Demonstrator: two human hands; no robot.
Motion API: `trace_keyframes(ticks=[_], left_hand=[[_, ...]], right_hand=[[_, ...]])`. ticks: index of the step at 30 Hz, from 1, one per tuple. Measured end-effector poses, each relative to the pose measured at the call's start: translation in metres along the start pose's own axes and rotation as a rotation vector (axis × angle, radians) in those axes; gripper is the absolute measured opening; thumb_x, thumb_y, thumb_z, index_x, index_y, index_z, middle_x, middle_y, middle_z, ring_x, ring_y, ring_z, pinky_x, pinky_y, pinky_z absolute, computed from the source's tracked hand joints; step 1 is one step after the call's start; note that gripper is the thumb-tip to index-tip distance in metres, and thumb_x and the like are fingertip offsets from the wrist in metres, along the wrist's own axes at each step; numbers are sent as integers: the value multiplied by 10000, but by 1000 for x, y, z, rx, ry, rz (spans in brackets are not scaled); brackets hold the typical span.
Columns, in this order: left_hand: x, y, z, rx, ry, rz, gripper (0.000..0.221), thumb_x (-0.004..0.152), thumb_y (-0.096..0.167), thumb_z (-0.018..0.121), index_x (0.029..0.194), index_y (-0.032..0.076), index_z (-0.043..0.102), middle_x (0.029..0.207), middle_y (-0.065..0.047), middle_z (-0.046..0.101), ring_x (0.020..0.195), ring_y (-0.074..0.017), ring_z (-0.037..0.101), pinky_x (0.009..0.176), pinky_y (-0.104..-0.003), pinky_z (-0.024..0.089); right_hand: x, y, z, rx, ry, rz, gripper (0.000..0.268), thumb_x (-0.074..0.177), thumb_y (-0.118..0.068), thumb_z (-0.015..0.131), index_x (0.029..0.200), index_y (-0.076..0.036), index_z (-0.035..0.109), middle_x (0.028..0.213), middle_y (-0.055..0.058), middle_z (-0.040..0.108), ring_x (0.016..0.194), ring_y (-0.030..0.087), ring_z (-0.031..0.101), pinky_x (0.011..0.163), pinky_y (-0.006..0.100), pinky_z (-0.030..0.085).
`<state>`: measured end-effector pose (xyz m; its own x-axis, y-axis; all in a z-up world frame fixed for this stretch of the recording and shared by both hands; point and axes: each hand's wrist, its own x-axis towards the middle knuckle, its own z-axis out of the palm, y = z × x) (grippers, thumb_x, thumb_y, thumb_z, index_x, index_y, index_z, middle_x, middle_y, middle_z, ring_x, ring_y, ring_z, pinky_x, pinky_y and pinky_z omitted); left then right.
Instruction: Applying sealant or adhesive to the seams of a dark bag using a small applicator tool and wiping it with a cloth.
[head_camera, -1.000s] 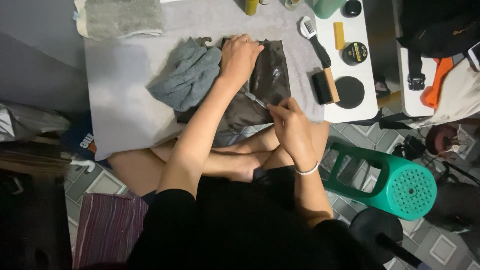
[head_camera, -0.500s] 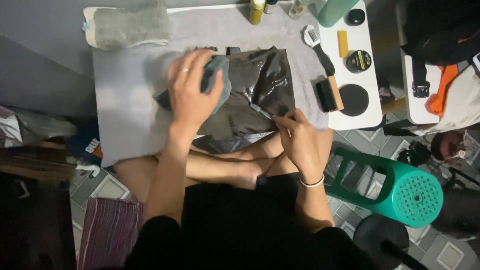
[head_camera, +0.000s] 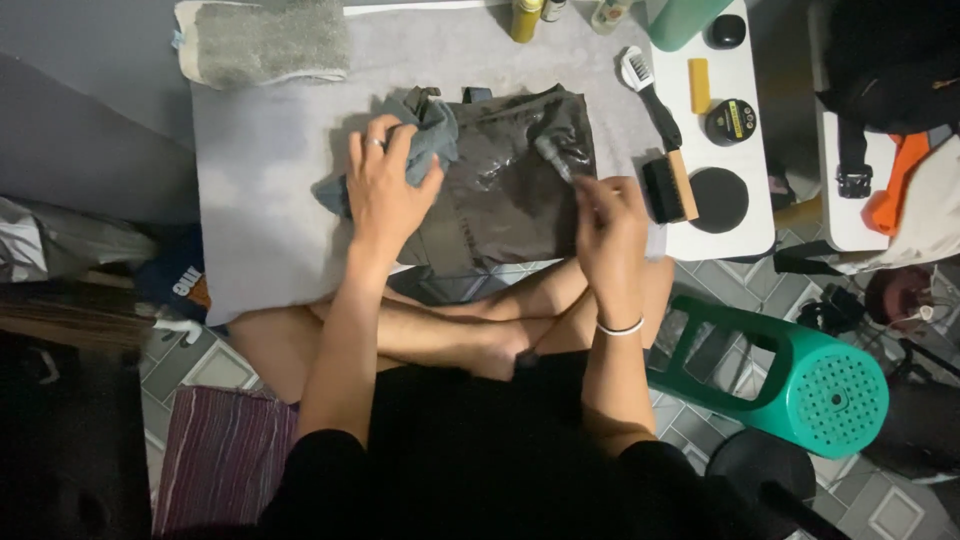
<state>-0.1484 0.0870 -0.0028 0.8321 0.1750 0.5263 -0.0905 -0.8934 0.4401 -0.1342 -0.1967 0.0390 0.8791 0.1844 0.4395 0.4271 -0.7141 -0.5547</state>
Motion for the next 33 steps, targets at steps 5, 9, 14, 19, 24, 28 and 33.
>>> trace_keyframes(ticks=[5,9,14,19,24,28,33], left_hand=[[40,22,-11,-28,149,46,341,832,179,797,1134,69,682,1110,-65,570,924,-303,638,678,-419,590],[59,94,-13,-213,190,220,442,731,241,880,1134,125,741,1086,-114,669,998,-355,698,710,-432,611],[17,132,90,-161,-120,386,423,673,275,862,1049,152,710,1031,-81,641,857,-339,672,624,-429,580],[15,131,133,20,-226,410,385,722,251,865,1037,116,687,1029,-102,629,853,-329,653,579,-390,525],[33,129,130,295,13,396,187,822,224,743,923,155,601,902,-42,567,788,-241,597,562,-362,448],[46,124,116,294,62,441,128,924,180,677,855,137,578,878,-53,552,717,-238,576,528,-328,425],[61,88,124,571,-118,465,284,950,118,615,1232,115,580,1239,-108,598,1082,-289,593,800,-407,548]], right_hand=[[-9,20,12,147,185,95,191,1058,-39,577,1223,-13,668,931,160,544,756,338,585,700,404,459],[-17,21,37,239,297,173,188,1090,-31,470,1260,4,544,1093,219,589,980,413,608,877,449,464],[-25,38,52,257,286,219,191,1094,3,397,1283,-4,426,1065,180,524,1030,388,579,917,458,473],[-16,43,54,239,201,278,153,1060,64,429,1189,-17,415,962,132,544,898,348,623,848,445,481],[-18,41,56,87,153,356,153,1025,48,494,1147,-41,473,920,217,607,867,531,644,748,549,485],[-18,33,51,42,135,373,149,1033,23,504,1156,-55,476,932,198,624,892,512,669,763,537,501],[-20,37,55,80,128,300,147,1095,-121,333,1133,-25,438,1042,141,497,901,314,562,745,436,464]])
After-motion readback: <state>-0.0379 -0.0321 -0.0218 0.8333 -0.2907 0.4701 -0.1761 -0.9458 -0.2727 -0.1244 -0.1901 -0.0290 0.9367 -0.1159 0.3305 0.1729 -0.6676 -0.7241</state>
